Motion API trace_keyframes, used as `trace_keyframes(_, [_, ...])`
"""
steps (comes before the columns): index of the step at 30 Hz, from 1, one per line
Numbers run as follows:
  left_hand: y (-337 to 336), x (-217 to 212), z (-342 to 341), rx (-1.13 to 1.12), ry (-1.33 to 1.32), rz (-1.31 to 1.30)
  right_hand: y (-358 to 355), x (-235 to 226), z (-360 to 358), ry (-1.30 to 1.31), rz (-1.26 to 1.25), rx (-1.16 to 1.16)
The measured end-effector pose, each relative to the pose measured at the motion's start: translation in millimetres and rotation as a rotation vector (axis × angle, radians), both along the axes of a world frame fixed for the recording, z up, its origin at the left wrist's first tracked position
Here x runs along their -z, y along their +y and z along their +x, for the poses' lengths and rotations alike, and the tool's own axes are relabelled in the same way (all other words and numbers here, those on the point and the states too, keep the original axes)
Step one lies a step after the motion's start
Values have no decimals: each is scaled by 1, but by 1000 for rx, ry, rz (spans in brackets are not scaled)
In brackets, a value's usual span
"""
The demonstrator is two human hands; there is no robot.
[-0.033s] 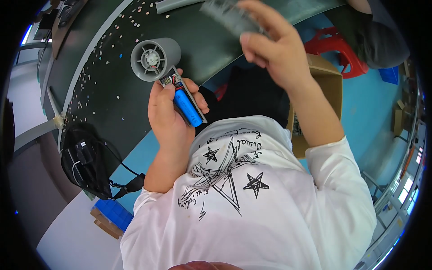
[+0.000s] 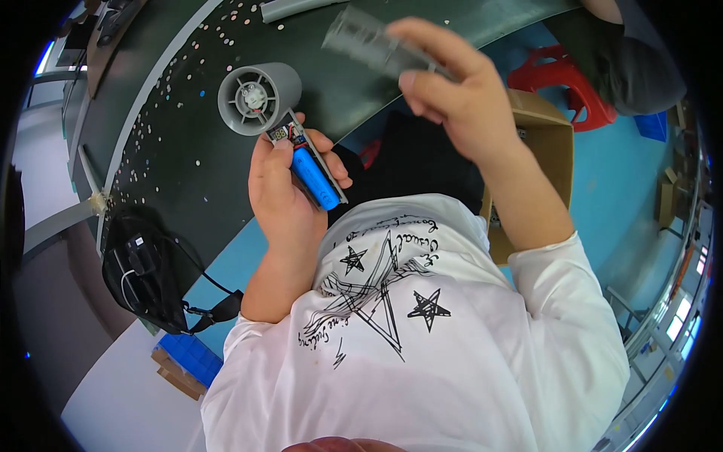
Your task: The person assembles portable fans by fitting plastic casing pieces over the internal battery and motor assemblies by hand and placing the completed fans onto the conveyor belt.
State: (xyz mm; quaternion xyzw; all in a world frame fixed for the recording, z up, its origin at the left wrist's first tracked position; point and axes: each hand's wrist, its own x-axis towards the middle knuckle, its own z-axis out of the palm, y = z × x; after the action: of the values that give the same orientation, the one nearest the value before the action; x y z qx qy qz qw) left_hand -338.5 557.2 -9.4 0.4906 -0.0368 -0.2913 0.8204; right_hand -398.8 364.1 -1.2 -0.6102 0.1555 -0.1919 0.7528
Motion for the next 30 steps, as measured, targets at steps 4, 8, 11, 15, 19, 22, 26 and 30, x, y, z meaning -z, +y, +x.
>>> trace_keyframes(4, [-5,4,-2,-19,22,-13,24,0,-17,36,20,-213])
trace_keyframes(8, [-4,9,-3,19,-23,-80,42,6,-15,-54,-94,-275])
trace_keyframes(11, [-2,14,-5,34,-70,-99,44,7,-18,-76,-547,-154])
trace_keyframes(15, [-6,11,-10,-1,-52,-107,42,3,-18,-176,-946,-62])
trace_keyframes(19, [-7,13,-13,-39,-173,-88,44,-7,-16,-144,-1074,-64])
trace_keyframes(22, [-4,19,-14,-24,-234,-40,47,-6,-16,-182,-1078,4])
trace_keyframes(26, [-6,25,-18,-11,-320,-41,53,-8,-18,-147,-1118,18])
trace_keyframes(30, [-7,22,-19,16,-343,-18,59,-5,-18,-150,-1145,55])
